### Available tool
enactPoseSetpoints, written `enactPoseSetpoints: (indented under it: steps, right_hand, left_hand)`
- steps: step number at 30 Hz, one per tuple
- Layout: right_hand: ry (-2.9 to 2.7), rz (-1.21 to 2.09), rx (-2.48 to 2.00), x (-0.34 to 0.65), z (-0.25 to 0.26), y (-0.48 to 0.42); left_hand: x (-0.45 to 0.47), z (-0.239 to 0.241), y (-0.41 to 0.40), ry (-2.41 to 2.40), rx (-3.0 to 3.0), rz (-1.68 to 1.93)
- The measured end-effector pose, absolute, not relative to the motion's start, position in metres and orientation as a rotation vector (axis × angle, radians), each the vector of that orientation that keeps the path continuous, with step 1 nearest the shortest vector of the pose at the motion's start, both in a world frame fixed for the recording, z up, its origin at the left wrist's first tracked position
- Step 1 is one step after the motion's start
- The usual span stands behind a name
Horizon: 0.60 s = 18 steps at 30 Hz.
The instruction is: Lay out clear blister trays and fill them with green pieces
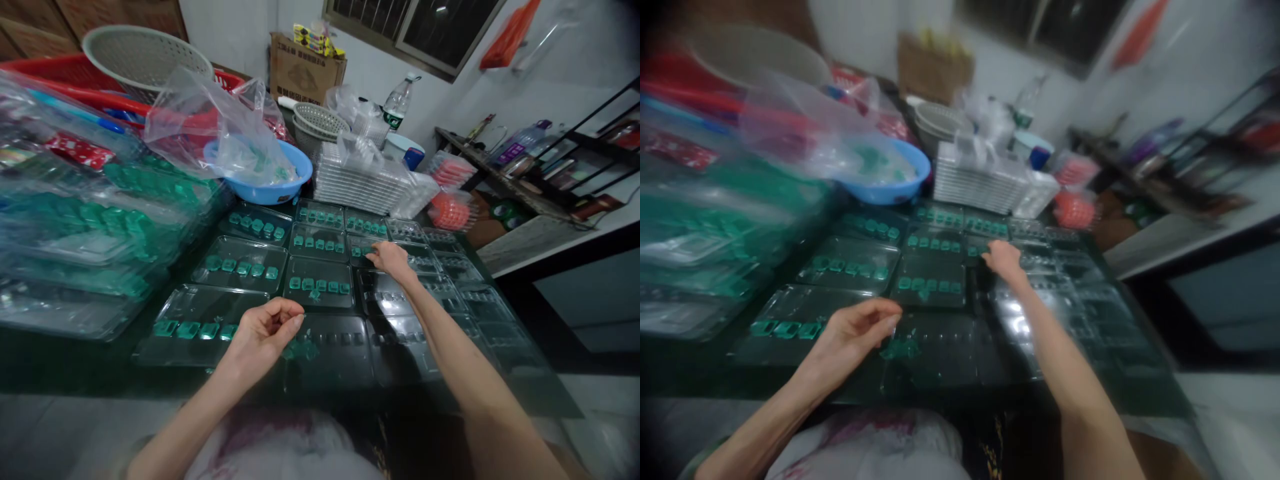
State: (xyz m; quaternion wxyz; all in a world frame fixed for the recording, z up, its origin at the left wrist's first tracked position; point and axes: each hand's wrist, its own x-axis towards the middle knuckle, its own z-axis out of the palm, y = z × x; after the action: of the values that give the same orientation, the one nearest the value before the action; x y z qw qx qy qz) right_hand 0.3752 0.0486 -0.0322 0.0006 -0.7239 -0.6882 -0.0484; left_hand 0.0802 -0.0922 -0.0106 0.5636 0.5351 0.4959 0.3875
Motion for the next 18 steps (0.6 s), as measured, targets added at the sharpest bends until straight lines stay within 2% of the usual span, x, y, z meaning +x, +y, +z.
enactPoseSetpoints:
  steps: [7, 12, 18]
  right_hand:
    - [-2.233, -0.169, -2.185, 0.374, -0.032, 0.044]
    - [-2.342, -0.06, -2.117, 0.374, -0.038, 0.053]
    - [-2.339, -0.088, -2.116, 0.36, -0.032, 0.04]
  left_hand:
    - [0.07, -0.009, -0.093, 1.21, 1.26, 0.976]
    - [0.064, -0.01, -0.095, 1.275, 1.437, 1.021]
    - [0.069, -0.022, -0.109, 1.177, 2.085, 0.644]
